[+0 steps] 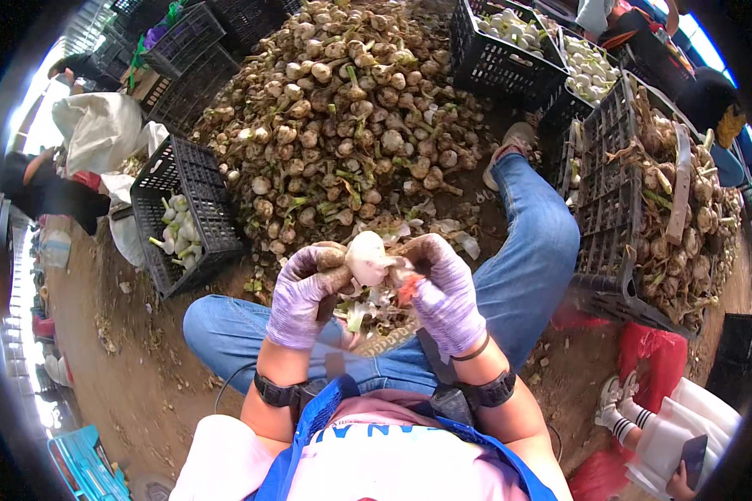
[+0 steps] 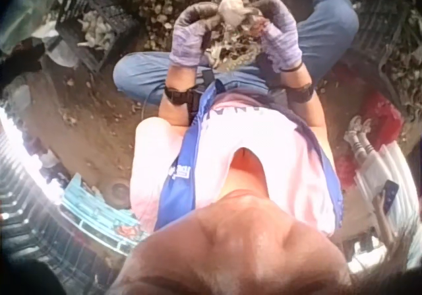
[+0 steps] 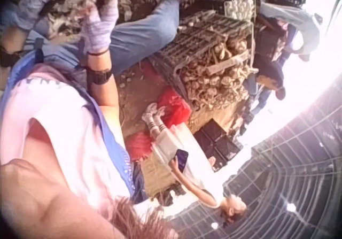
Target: Peeling and sorting garlic bulbs from a large pile into crates.
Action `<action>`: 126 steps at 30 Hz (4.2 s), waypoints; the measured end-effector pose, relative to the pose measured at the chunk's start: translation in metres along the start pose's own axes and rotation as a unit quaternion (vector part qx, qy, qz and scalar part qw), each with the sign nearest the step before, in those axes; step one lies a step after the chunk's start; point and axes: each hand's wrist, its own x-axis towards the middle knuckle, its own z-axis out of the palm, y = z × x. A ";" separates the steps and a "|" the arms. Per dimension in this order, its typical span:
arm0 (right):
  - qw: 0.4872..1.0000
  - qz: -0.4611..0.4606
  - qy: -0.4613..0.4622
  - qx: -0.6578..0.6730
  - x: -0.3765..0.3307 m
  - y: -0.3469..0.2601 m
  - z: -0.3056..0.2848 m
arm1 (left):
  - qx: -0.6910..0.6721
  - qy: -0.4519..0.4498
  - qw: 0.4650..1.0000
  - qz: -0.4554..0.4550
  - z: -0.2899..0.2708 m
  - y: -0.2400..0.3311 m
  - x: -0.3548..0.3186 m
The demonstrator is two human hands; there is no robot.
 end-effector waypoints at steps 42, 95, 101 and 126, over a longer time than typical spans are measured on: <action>0.987 0.148 -0.062 0.005 -0.014 0.034 -0.012 | 0.041 0.054 0.986 0.153 -0.046 -0.013 0.013; 0.998 0.058 -0.022 0.019 0.012 -0.014 0.009 | 0.198 -0.175 0.942 0.209 0.012 0.015 0.011; 0.998 0.013 -0.016 0.058 0.002 -0.013 0.034 | 0.351 -0.122 0.861 0.346 0.002 0.005 -0.001; 0.993 0.087 -0.070 -0.031 0.004 0.017 -0.010 | 0.185 0.005 0.982 0.050 -0.008 -0.021 -0.009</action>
